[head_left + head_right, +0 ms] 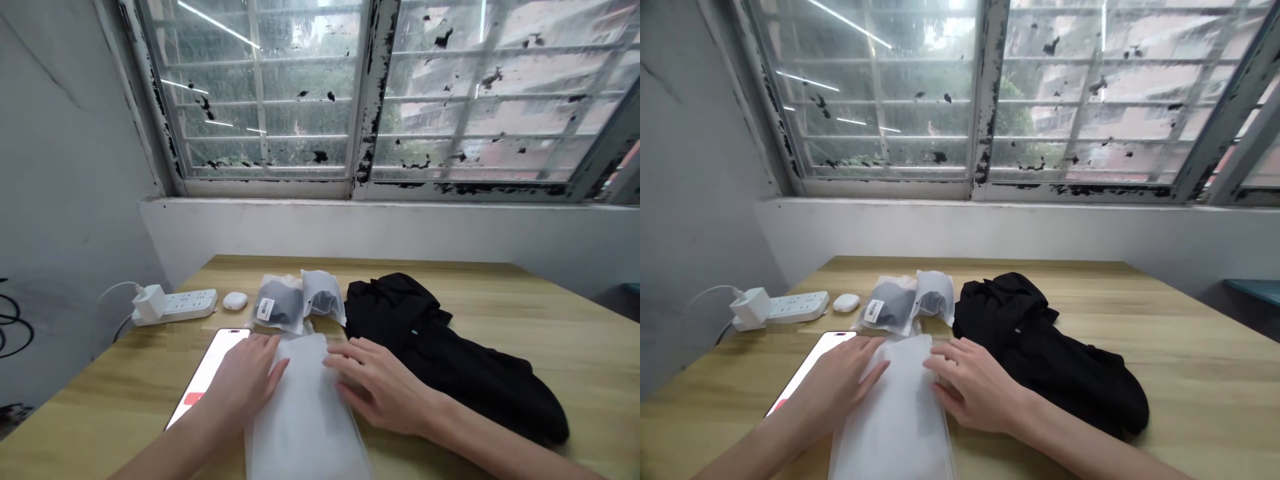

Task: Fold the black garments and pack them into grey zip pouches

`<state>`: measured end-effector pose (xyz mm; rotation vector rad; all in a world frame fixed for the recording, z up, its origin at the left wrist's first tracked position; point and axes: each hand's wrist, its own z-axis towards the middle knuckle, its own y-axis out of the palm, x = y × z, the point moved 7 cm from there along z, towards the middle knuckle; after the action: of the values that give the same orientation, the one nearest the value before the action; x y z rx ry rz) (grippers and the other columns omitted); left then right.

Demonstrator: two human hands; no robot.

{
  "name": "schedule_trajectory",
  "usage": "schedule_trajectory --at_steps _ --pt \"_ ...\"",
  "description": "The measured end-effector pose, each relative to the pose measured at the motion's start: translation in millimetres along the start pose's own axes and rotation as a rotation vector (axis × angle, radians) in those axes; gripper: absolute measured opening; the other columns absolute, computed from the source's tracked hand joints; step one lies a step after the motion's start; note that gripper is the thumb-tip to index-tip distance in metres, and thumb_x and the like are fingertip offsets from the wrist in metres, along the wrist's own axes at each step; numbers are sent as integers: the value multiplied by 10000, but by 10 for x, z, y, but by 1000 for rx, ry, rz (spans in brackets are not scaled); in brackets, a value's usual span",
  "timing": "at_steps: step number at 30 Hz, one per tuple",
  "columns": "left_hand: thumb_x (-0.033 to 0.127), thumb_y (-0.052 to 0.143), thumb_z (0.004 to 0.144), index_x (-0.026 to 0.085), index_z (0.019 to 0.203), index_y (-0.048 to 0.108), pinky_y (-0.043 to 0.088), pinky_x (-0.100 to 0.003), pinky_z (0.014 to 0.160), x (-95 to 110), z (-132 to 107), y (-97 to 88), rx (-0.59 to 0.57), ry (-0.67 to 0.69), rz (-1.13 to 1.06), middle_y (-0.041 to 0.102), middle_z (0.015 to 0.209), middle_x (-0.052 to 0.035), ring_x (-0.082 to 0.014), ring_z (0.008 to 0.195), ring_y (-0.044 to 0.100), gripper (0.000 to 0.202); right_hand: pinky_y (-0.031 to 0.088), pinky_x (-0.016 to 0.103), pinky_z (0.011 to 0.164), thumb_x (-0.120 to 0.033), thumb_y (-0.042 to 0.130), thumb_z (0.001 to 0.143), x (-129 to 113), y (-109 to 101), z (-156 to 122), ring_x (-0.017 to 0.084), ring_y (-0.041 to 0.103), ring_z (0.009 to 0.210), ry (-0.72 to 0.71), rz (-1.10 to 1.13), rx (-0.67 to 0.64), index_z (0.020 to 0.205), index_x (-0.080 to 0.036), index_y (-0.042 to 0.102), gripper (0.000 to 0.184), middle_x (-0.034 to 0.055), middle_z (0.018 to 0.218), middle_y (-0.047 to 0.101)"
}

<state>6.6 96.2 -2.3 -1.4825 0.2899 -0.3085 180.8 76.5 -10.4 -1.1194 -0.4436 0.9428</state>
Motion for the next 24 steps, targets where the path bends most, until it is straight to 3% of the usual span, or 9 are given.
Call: schedule_trajectory --at_steps 3,8,11,15,20,24 --pt "291 418 1006 129 1230 633 549 -441 882 35 12 83 18 71 -35 743 1151 -162 -326 1058 700 350 521 365 890 -151 470 973 -49 37 -93 229 696 1047 -55 89 -46 1245 -180 630 316 126 1281 708" --pt "307 388 1032 136 1296 595 540 -442 952 90 2 117 42 171 -95 718 1264 -153 -310 1155 678 376 558 344 902 -42 426 907 -95 -28 -189 217 716 1014 -145 207 14 1231 -125 629 391 149 1160 752" --pt "311 385 1035 137 1300 592 537 -441 968 135 -9 107 63 209 -127 708 1292 -154 -309 1181 669 379 574 362 912 -28 421 879 -129 -62 -216 231 710 1039 -185 188 57 1248 -113 618 427 163 1191 739" --pt "312 363 1040 128 1332 573 544 -442 952 138 -2 137 75 211 -136 711 1287 -161 -308 1161 679 404 582 360 929 -53 420 926 -122 12 -202 238 710 1048 -148 137 51 1219 -91 640 368 170 1194 735" --pt "291 346 1041 112 1337 586 514 -449 1019 106 -18 217 67 222 -107 680 1345 -171 -304 1245 635 421 587 351 933 -226 546 1003 -107 98 -181 238 711 1028 -92 71 84 1163 -110 683 240 162 1142 743" --pt "299 370 1037 87 1377 570 487 -458 1073 117 -30 256 52 245 -19 595 1449 -201 -316 1361 547 448 585 374 944 -116 485 963 -129 120 -185 249 677 1086 -95 96 51 1202 -101 659 296 173 1179 726"
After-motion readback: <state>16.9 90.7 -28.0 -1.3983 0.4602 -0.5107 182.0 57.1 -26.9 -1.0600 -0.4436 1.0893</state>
